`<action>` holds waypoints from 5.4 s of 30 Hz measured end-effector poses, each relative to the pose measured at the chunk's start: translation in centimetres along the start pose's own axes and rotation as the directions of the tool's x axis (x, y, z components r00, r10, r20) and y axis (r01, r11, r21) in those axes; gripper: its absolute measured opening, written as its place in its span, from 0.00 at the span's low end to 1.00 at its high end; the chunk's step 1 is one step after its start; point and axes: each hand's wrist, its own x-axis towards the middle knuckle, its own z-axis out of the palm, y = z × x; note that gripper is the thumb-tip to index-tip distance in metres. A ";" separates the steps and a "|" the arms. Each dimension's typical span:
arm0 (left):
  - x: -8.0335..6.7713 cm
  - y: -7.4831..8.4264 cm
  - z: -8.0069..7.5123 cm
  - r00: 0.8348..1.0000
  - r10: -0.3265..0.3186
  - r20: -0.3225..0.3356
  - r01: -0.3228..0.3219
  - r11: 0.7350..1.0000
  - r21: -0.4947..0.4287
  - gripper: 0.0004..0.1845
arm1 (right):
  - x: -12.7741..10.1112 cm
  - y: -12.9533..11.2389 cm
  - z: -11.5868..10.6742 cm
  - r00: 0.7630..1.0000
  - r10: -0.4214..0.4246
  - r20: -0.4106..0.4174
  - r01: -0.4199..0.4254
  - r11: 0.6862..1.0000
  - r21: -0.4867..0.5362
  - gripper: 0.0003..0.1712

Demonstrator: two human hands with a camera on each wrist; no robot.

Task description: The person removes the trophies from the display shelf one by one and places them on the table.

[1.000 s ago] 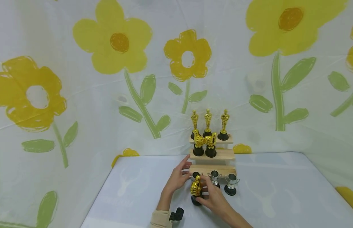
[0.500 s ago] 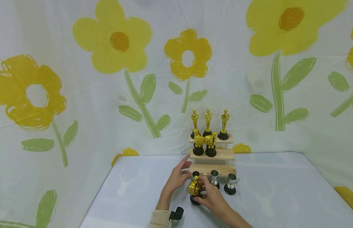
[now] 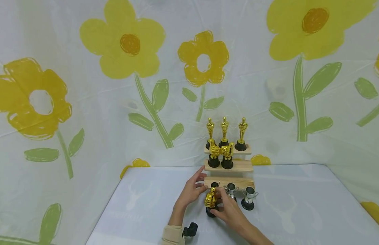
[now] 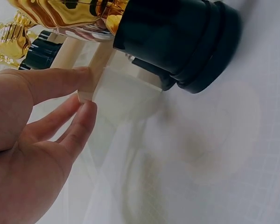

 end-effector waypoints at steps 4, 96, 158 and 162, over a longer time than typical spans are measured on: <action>0.0 0.0 0.0 1.000 -0.001 0.000 0.001 1.000 0.001 0.42 | 0.1 0.3 0.1 1.000 -0.002 -0.015 0.002 1.000 -0.006 0.42; 0.1 0.0 0.2 0.998 -0.065 -0.009 0.065 0.998 0.016 0.43 | 10.1 1.5 -11.7 0.979 0.190 -0.068 -0.170 0.957 0.236 0.36; 0.2 -0.3 0.1 0.996 -0.087 0.009 0.087 0.996 -0.013 0.43 | 10.1 1.0 -10.2 0.971 0.193 -0.143 -0.180 0.979 0.099 0.35; 0.3 -0.3 0.1 0.997 -0.082 0.010 0.082 0.996 -0.017 0.43 | 10.1 1.0 -10.3 0.971 0.185 -0.151 -0.172 0.980 0.096 0.35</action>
